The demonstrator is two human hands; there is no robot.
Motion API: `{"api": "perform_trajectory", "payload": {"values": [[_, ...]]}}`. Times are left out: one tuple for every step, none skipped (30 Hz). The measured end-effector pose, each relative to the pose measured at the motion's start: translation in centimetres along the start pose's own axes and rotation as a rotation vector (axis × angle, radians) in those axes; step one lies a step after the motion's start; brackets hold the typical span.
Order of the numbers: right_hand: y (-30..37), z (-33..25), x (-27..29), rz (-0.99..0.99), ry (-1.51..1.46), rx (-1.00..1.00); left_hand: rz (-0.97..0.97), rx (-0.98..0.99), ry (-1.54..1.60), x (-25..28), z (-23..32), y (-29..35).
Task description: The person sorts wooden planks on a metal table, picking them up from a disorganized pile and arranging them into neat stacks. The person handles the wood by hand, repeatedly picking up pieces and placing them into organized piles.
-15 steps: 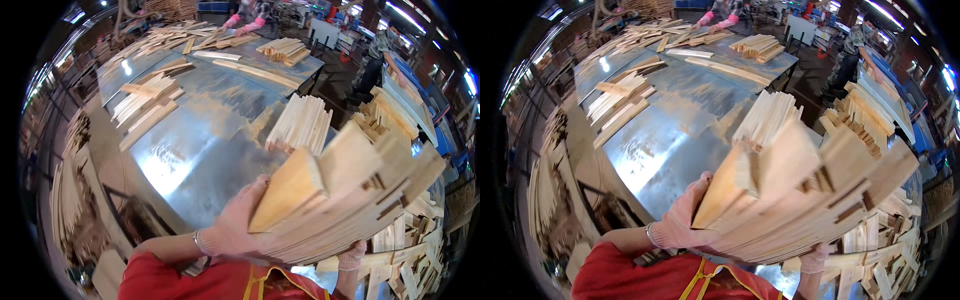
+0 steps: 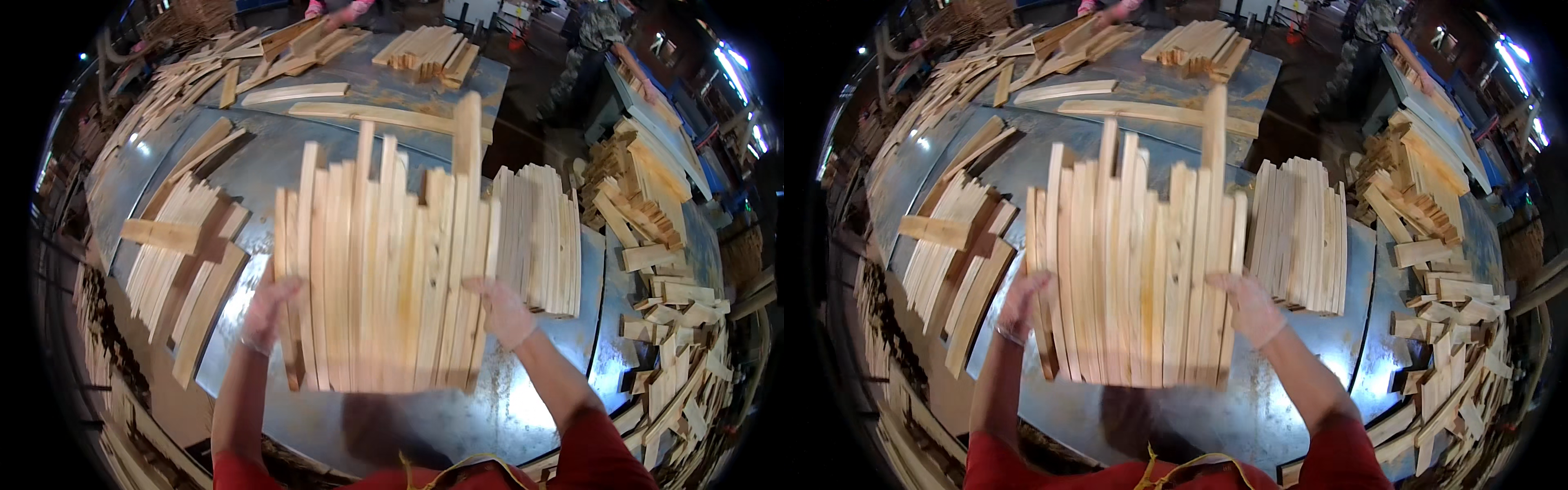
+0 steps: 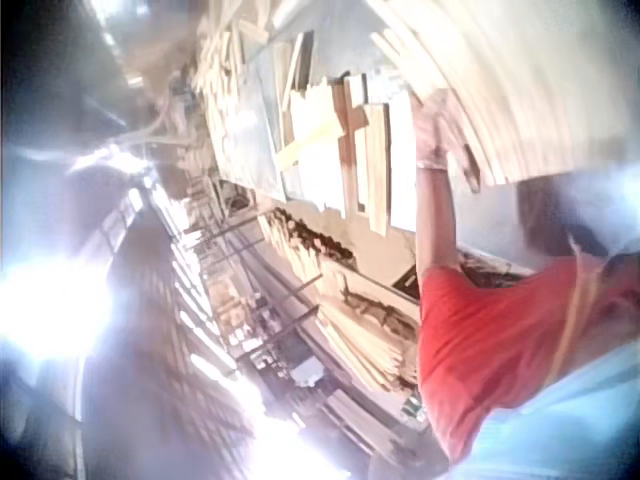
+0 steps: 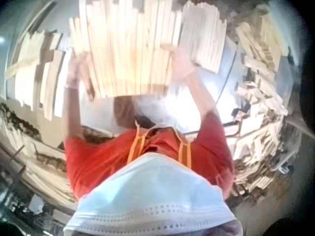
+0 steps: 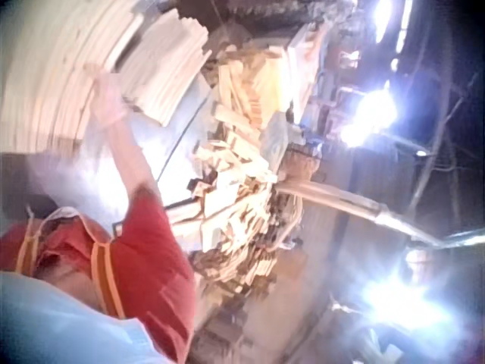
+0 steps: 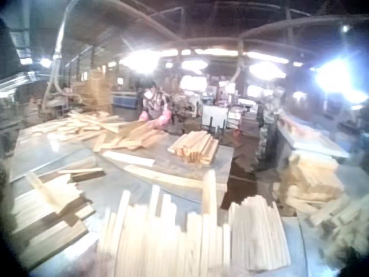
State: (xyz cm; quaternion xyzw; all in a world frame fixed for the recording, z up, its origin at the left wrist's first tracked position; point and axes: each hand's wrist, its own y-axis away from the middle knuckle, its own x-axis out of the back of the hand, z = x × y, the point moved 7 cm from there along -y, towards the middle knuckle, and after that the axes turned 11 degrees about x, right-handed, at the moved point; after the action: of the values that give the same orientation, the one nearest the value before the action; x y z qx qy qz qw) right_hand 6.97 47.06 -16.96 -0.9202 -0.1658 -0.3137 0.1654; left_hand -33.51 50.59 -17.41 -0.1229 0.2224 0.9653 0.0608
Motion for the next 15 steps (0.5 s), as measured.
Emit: {"api": "perform_trajectory", "payload": {"values": [[-3.5,0.9,-0.1,0.024,-0.043,0.043,-0.054,-0.037,0.006,3.7,-0.8,-4.7],[-6.3,2.6,0.5,0.052,0.021,0.038,-0.09,-0.05,-0.04,4.3,-0.1,-9.3],[-9.2,3.9,1.2,0.079,0.082,0.037,-0.122,-0.069,-0.087,4.8,1.0,-13.5],[-11.6,6.3,1.7,0.11,0.06,-0.028,-0.133,-0.063,-0.141,4.0,2.2,-17.6],[-14.1,8.5,2.2,0.142,0.039,-0.089,-0.143,-0.061,-0.193,3.2,3.7,-21.5],[-15.8,10.6,2.3,0.149,0.092,-0.185,-0.159,-0.062,-0.195,3.0,4.4,-24.8],[-16.9,13.1,3.0,0.163,0.15,-0.3,-0.108,-0.003,-0.313,0.8,4.2,-27.8],[-17.6,14.4,4.2,0.135,0.431,-0.407,-0.055,0.051,-0.435,-2.4,4.5,-29.9],[-17.5,14.9,5.2,0.093,0.709,-0.506,0.003,0.1,-0.561,-4.2,4.2,-31.2],[-17.3,14.0,5.7,0.116,0.652,-0.463,0.048,0.108,-0.637,-3.0,3.3,-32.9],[-17.0,12.9,6.3,0.141,0.596,-0.418,0.095,0.111,-0.715,-0.3,2.3,-34.7],[-14.1,13.2,6.6,0.176,0.542,-0.429,0.019,0.099,-0.679,-0.2,0.5,-35.3],[-11.1,13.3,6.7,0.258,0.462,-0.342,-0.039,0.088,-0.64,0.5,-0.9,-35.1],[-6.6,12.8,6.9,0.211,0.384,-0.431,-0.209,0.072,-0.461,-0.6,-2.0,-32.7],[-2.8,10.3,6.8,0.172,0.307,-0.492,-0.072,0.218,-0.748,0.7,-3.0,-31.2]]}}
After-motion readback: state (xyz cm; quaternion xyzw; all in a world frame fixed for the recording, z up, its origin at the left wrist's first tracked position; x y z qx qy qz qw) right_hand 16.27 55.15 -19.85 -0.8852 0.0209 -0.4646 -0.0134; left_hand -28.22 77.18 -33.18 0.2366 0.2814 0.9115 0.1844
